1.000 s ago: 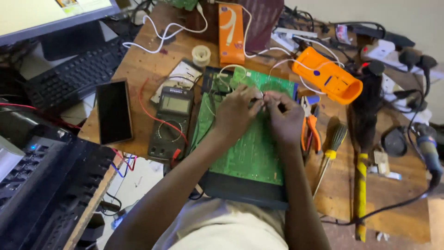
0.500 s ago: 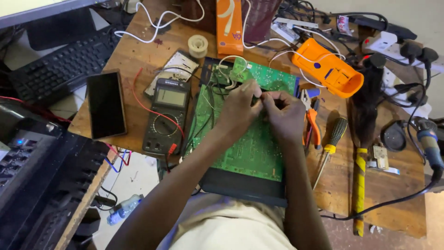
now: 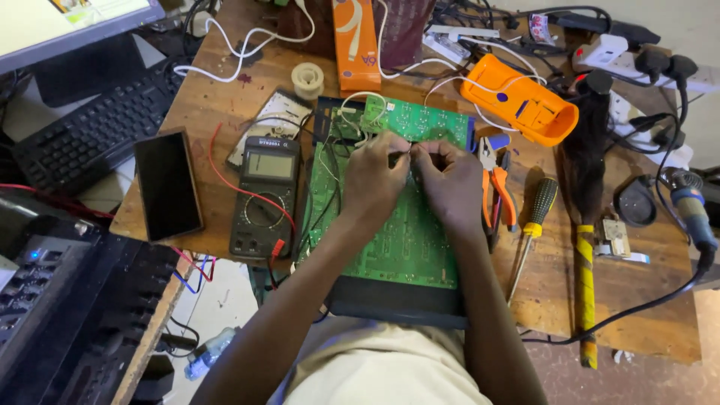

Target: The person is working on a green circuit board placed on a workbench. They use a soldering iron to apply solder to specific points on the board while holding a solder wire. The workspace is cluttered with various tools and electronic components.

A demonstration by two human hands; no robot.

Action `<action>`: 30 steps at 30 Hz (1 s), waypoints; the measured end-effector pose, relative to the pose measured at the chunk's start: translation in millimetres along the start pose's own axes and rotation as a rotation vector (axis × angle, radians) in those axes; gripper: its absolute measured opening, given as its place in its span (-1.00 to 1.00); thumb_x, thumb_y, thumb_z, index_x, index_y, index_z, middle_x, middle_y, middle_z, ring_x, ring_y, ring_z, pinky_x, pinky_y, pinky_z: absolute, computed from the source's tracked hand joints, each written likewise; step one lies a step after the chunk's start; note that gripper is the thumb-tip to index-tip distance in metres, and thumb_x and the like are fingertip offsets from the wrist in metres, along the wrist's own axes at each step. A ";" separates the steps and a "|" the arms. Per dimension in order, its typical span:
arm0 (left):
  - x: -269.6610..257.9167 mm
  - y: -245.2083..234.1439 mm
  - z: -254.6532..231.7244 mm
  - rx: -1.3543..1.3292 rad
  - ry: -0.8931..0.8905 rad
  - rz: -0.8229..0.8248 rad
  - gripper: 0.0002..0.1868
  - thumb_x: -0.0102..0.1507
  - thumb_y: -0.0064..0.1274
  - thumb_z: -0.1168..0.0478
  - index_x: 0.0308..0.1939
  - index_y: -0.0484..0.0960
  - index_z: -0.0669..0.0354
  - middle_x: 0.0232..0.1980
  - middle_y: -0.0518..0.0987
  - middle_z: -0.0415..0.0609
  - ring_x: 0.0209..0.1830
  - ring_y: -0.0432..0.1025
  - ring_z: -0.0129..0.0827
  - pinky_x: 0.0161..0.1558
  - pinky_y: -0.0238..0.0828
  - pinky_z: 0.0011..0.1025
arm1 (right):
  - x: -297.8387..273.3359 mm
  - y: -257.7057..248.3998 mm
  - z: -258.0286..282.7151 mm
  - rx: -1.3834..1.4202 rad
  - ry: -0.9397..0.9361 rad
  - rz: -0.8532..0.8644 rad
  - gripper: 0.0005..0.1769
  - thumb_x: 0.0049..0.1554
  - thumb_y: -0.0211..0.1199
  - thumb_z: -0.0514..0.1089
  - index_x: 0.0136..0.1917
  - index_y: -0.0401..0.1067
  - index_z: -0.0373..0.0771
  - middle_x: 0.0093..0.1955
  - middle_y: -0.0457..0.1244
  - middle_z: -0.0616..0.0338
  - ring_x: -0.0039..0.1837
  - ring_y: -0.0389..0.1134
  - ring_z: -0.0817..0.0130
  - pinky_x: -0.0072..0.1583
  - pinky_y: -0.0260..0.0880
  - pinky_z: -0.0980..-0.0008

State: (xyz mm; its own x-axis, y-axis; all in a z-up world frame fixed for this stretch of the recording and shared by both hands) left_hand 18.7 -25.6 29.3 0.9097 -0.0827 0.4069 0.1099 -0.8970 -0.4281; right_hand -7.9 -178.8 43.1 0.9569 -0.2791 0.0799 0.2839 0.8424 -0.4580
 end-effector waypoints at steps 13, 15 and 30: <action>2.0 -3.4 -15.3 0.050 0.116 -0.042 -0.84 0.20 0.25 0.41 -0.23 0.69 0.05 -0.28 0.71 0.13 -0.19 0.66 0.16 -0.13 0.58 0.04 | -32.4 -93.7 9.7 0.073 -0.090 -0.143 -0.91 0.23 0.39 -0.22 -0.04 0.71 -0.20 -0.35 0.39 0.06 -0.28 0.34 0.45 -0.24 0.44 0.40; 1.2 -12.2 -20.5 0.012 0.040 -0.017 -0.88 0.24 0.19 0.41 -0.18 0.73 0.13 -0.22 0.72 0.21 -0.08 0.65 0.18 -0.01 0.53 0.03 | -48.6 -152.3 -16.0 0.220 0.007 -0.379 -0.79 0.37 0.18 -0.17 -0.07 0.53 -0.27 -0.39 0.28 0.11 -0.41 0.34 0.44 -0.37 0.33 0.54; -21.4 -38.1 -44.7 0.005 -0.001 0.125 -0.94 0.35 0.21 0.31 -0.11 0.66 0.16 -0.06 0.66 -0.02 -0.28 0.58 -0.32 -0.24 0.51 -0.33 | -73.0 -237.4 -166.8 0.456 0.269 -1.202 -0.17 0.09 0.47 0.28 0.42 0.25 -0.16 0.15 0.42 0.07 -0.44 0.16 0.66 -0.45 0.18 0.59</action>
State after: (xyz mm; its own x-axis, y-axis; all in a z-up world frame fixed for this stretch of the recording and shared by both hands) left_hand -22.9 -9.1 73.0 0.9170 -0.1931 0.3490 -0.0023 -0.8775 -0.4796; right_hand -155.1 -435.2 -1.6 0.0670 -0.9975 0.0237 0.9906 0.0694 0.1181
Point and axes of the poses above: each hand's wrist, its own x-axis towards the middle knuckle, its own y-axis out of the palm, z = x × y, the point moved 9 cm from there along x, towards the middle knuckle
